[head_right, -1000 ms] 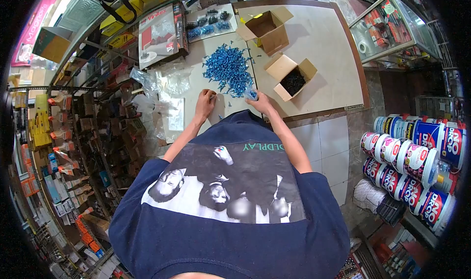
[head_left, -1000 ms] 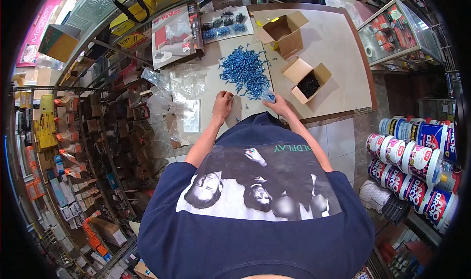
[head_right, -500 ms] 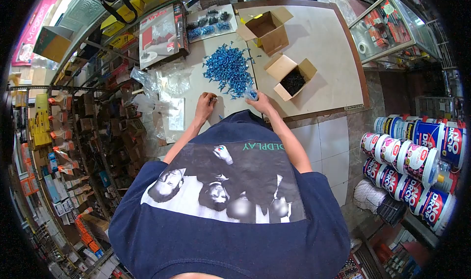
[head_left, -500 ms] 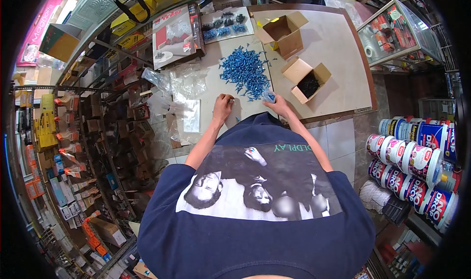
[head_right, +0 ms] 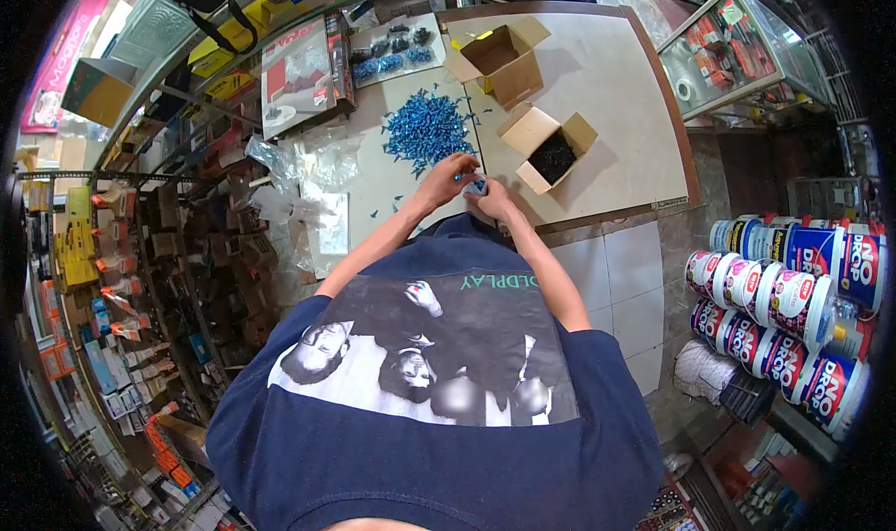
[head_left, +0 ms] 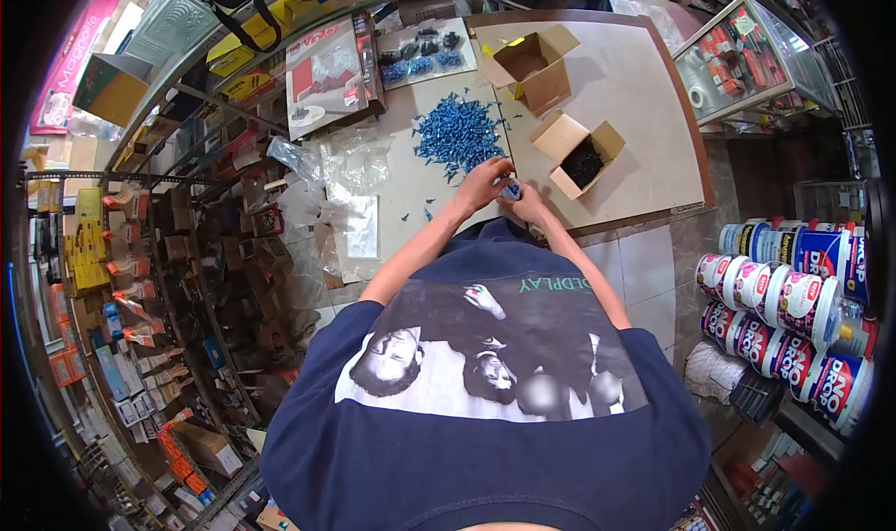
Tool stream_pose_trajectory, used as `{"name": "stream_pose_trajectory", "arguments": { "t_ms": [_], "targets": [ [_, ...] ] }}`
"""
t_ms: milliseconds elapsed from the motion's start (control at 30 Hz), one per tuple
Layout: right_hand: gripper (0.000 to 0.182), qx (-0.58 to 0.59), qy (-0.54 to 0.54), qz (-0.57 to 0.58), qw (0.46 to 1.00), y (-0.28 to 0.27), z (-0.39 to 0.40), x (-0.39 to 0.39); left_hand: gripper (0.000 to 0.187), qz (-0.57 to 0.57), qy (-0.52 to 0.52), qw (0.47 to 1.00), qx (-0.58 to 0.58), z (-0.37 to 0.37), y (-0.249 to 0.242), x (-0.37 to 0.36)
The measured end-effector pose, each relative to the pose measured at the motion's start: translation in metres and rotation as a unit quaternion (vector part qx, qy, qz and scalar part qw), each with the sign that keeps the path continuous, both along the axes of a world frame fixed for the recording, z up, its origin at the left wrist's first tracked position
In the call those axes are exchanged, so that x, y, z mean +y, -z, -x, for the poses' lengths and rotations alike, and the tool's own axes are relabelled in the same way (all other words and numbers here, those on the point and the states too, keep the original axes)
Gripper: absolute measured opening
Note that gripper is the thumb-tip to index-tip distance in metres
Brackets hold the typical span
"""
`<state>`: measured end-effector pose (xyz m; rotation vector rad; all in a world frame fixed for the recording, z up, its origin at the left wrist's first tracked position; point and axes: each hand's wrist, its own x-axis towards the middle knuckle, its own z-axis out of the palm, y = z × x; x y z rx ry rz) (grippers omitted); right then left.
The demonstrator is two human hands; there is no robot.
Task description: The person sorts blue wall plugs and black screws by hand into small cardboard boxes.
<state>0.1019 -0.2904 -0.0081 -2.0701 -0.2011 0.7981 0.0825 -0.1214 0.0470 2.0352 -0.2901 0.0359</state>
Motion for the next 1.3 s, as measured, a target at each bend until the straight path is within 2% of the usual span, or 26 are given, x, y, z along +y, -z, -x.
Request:
{"name": "stream_pose_trajectory", "arguments": {
  "t_ms": [133,267,367,500,567,633,733,867,933,1133,1233,1300],
  "targets": [
    [0.050,0.010,0.007,0.011,1.000,0.006,0.000,-0.002,0.015,-0.070,0.028,0.997,-0.002,0.003,0.007,0.001],
    [0.051,0.026,0.004,0.013,1.000,0.018,-0.002,-0.002,0.016,-0.065,0.041,0.997,-0.003,0.007,0.002,0.003],
    [0.052,0.034,0.017,0.006,0.999,0.008,0.000,-0.002,0.018,-0.068,0.038,0.995,-0.055,0.011,-0.005,0.002],
    [0.055,0.038,0.015,0.015,0.999,0.016,-0.001,-0.003,0.027,-0.108,0.067,0.991,-0.049,0.015,-0.003,0.002],
    [0.056,0.026,0.011,0.058,0.998,0.012,-0.001,-0.002,0.031,-0.122,0.078,0.988,-0.051,0.016,-0.003,0.001],
    [0.057,0.012,0.004,0.056,0.998,0.008,0.000,-0.002,0.038,-0.140,0.080,0.983,-0.086,0.019,-0.006,-0.001],
    [0.057,-0.003,0.004,0.035,0.999,0.002,0.002,-0.002,0.039,-0.084,0.074,0.993,-0.039,0.019,-0.006,-0.003],
    [0.054,0.026,-0.009,0.044,0.999,-0.001,-0.002,-0.001,0.037,-0.105,0.079,0.991,-0.031,0.015,0.016,0.004],
    [0.053,0.012,-0.017,0.028,0.999,0.008,-0.003,-0.002,0.027,-0.131,0.080,0.985,-0.075,0.014,0.020,0.006],
    [0.050,-0.013,-0.008,-0.001,1.000,0.001,0.002,-0.002,0.013,-0.173,0.122,0.972,-0.105,0.009,0.016,0.005],
    [0.048,-0.012,0.014,-0.002,1.000,0.001,0.003,-0.001,0.015,-0.230,0.125,0.960,-0.099,0.012,0.014,0.005],
    [0.048,-0.007,0.020,-0.003,1.000,0.000,0.002,-0.001,0.018,-0.224,0.124,0.961,-0.101,0.013,0.014,0.005]
  ]
}}
